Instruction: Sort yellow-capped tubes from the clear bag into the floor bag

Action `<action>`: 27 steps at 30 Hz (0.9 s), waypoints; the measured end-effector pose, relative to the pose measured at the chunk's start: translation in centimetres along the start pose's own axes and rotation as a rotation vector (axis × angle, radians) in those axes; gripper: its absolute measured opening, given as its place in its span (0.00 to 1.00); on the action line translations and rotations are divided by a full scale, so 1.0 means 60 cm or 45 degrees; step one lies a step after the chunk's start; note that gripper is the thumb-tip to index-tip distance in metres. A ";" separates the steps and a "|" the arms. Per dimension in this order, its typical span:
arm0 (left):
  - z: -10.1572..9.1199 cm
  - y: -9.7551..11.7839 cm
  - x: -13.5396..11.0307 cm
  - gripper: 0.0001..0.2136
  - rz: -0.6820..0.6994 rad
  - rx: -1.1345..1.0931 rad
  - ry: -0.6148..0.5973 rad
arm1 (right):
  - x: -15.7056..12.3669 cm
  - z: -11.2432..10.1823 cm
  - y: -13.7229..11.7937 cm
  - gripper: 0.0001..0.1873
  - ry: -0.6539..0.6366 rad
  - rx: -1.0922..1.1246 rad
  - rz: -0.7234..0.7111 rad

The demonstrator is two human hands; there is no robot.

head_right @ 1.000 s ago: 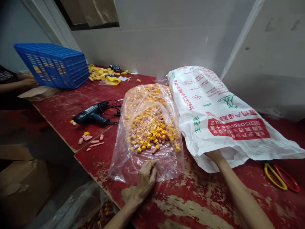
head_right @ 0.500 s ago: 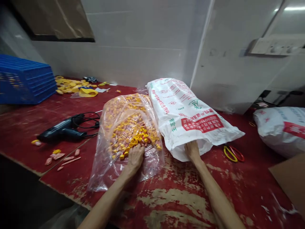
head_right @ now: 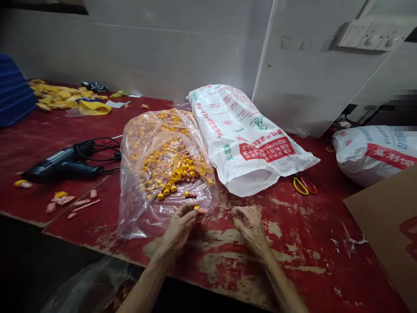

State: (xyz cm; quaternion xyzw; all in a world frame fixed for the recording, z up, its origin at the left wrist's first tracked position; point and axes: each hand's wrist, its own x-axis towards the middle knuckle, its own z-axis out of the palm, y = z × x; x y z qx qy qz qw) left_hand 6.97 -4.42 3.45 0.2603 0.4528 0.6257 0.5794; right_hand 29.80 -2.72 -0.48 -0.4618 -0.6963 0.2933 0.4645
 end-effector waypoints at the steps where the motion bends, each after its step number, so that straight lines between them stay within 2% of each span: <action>1: 0.004 -0.007 -0.012 0.18 -0.060 -0.100 -0.009 | -0.012 0.009 -0.006 0.14 0.006 0.102 0.089; 5: 0.005 -0.032 -0.046 0.18 -0.212 -0.307 0.036 | -0.045 0.039 -0.016 0.16 0.160 0.631 0.336; 7: 0.004 -0.042 -0.057 0.18 -0.237 -0.340 0.076 | -0.056 0.052 -0.021 0.18 0.196 0.714 0.361; 11: 0.013 -0.059 -0.075 0.20 -0.206 -0.309 0.095 | -0.069 0.069 -0.040 0.18 0.161 0.744 0.390; 14: 0.021 -0.074 -0.084 0.20 -0.145 -0.301 0.166 | -0.073 0.074 -0.057 0.18 0.061 0.714 0.411; 18: 0.020 -0.097 -0.091 0.16 -0.069 -0.199 0.246 | -0.073 0.067 -0.073 0.14 -0.122 0.414 0.395; 20: 0.017 -0.105 -0.095 0.15 -0.048 -0.116 0.237 | -0.071 0.061 -0.075 0.13 -0.250 0.251 0.355; 22: 0.014 -0.110 -0.101 0.14 -0.022 -0.009 0.193 | -0.072 0.058 -0.075 0.14 -0.328 0.226 0.331; 24: 0.013 -0.112 -0.108 0.13 0.013 0.125 0.129 | -0.075 0.061 -0.074 0.16 -0.323 0.296 0.342; 27: 0.013 -0.113 -0.118 0.13 0.066 0.297 0.082 | -0.087 0.073 -0.070 0.16 -0.220 0.368 0.369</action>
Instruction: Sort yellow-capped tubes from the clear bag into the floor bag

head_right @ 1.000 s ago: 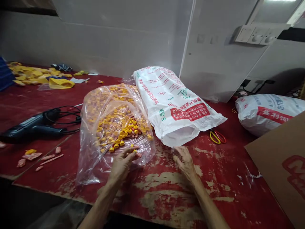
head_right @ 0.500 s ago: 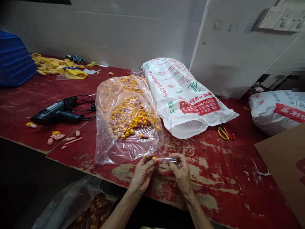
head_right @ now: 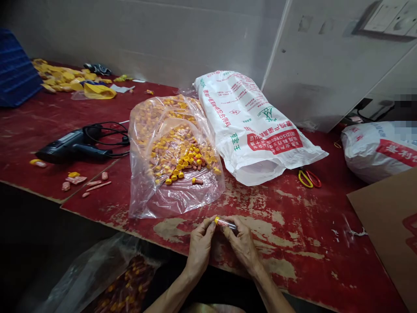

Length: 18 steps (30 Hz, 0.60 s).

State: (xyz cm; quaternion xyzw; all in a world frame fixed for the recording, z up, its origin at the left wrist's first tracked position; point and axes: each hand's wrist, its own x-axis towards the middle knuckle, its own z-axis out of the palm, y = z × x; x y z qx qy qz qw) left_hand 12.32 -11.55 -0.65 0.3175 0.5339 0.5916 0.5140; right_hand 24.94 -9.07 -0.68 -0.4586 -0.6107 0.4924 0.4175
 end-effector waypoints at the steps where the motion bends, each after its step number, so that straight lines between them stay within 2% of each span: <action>1: 0.000 0.000 -0.002 0.13 0.014 0.035 -0.006 | -0.003 0.005 0.005 0.16 0.039 0.007 -0.007; 4: -0.001 -0.004 -0.004 0.13 0.052 0.108 -0.033 | -0.011 0.018 0.021 0.16 0.133 -0.023 -0.014; 7: -0.002 -0.008 -0.001 0.13 0.102 0.166 -0.048 | -0.016 0.023 0.031 0.16 0.141 -0.040 0.006; 10: -0.001 -0.009 0.004 0.11 0.151 0.225 -0.072 | -0.012 0.016 0.028 0.16 0.131 -0.031 0.005; 13: 0.000 0.000 0.019 0.11 0.234 0.358 -0.172 | 0.009 -0.005 0.022 0.16 0.064 -0.052 0.020; 15: -0.005 0.011 0.041 0.11 0.404 0.535 -0.126 | 0.033 -0.024 0.025 0.16 0.088 -0.122 -0.013; 18: -0.024 0.029 0.102 0.13 0.785 0.877 0.131 | 0.068 -0.051 0.046 0.14 0.254 -0.446 -0.197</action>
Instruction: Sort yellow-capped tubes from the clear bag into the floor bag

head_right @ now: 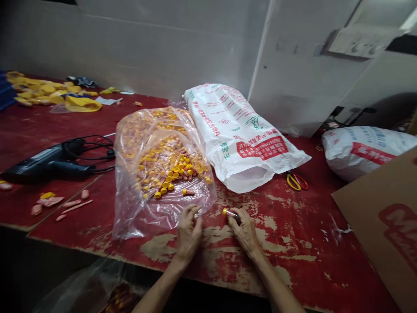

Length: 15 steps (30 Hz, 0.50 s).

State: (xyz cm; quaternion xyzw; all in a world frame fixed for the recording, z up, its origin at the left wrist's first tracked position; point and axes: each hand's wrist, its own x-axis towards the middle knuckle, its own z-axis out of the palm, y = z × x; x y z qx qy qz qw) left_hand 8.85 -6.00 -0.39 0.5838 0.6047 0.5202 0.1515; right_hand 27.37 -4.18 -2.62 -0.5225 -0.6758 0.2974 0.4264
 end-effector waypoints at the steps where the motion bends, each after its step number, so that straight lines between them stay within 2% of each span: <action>1: -0.002 -0.016 0.023 0.13 0.088 0.145 0.053 | 0.009 -0.002 0.012 0.14 0.043 -0.140 -0.082; 3: -0.007 -0.050 0.067 0.14 0.215 0.443 0.048 | 0.022 -0.006 0.035 0.13 0.070 -0.377 -0.241; 5: -0.011 -0.079 0.099 0.15 0.311 0.714 -0.044 | 0.036 -0.010 0.052 0.13 0.074 -0.514 -0.365; 7: -0.015 -0.099 0.116 0.14 0.383 0.899 -0.115 | 0.059 -0.019 0.063 0.14 0.123 -0.615 -0.402; 11: -0.020 -0.108 0.116 0.12 0.390 1.056 -0.093 | 0.153 -0.050 0.075 0.16 0.238 -0.915 -0.164; 15: -0.027 -0.101 0.113 0.12 0.345 1.013 -0.003 | 0.258 -0.069 0.081 0.14 0.186 -1.056 -0.006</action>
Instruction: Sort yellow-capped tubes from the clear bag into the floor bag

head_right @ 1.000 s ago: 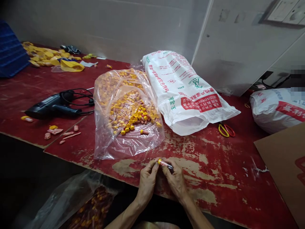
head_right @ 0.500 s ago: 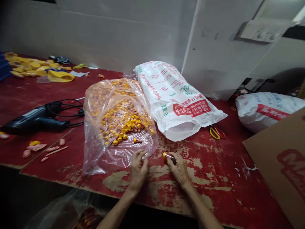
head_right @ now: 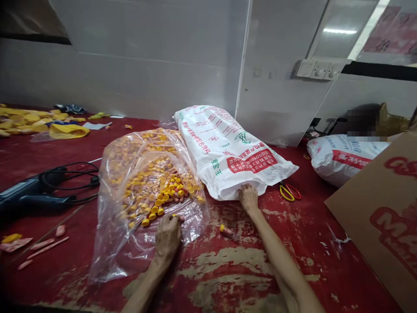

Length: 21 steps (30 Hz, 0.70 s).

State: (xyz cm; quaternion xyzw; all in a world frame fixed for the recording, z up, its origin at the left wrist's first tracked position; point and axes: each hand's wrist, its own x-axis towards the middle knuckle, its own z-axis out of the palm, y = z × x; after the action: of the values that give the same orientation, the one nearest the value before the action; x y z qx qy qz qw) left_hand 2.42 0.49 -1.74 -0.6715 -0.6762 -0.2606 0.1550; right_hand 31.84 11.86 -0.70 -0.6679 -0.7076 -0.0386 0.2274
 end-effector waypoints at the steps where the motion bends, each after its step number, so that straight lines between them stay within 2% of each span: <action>1: -0.003 -0.002 0.000 0.11 -0.014 -0.049 0.018 | 0.018 0.003 0.000 0.14 -0.036 -0.029 0.022; 4: -0.009 -0.011 -0.002 0.10 0.002 -0.211 -0.017 | 0.044 0.013 -0.003 0.16 -0.157 -0.091 0.064; 8: -0.007 -0.021 -0.004 0.10 -0.014 -0.281 -0.088 | 0.040 0.020 -0.003 0.16 -0.279 -0.151 0.027; 13: -0.010 -0.014 -0.006 0.08 -0.077 -0.447 -0.058 | 0.016 0.007 -0.002 0.13 -0.246 -0.161 -0.059; 15: -0.020 -0.005 -0.013 0.07 -0.095 -0.543 -0.038 | -0.005 -0.006 0.000 0.13 -0.174 -0.132 -0.066; 17: -0.036 0.009 -0.026 0.07 -0.196 -0.766 -0.044 | -0.042 -0.022 0.001 0.15 -0.103 -0.093 -0.086; 19: -0.054 0.031 -0.042 0.08 -0.363 -1.099 -0.102 | -0.095 -0.038 -0.002 0.15 -0.009 0.047 -0.220; 21: -0.070 0.059 -0.058 0.09 -0.502 -1.406 -0.201 | -0.153 -0.054 -0.010 0.14 0.046 0.273 -0.451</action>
State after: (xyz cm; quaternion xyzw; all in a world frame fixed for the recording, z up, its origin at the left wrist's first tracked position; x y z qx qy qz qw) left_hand 5.53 -4.89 0.24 -0.5318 -0.5619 -0.5472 -0.3195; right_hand 32.20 2.10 -1.09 -0.5043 -0.8097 -0.0145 0.2996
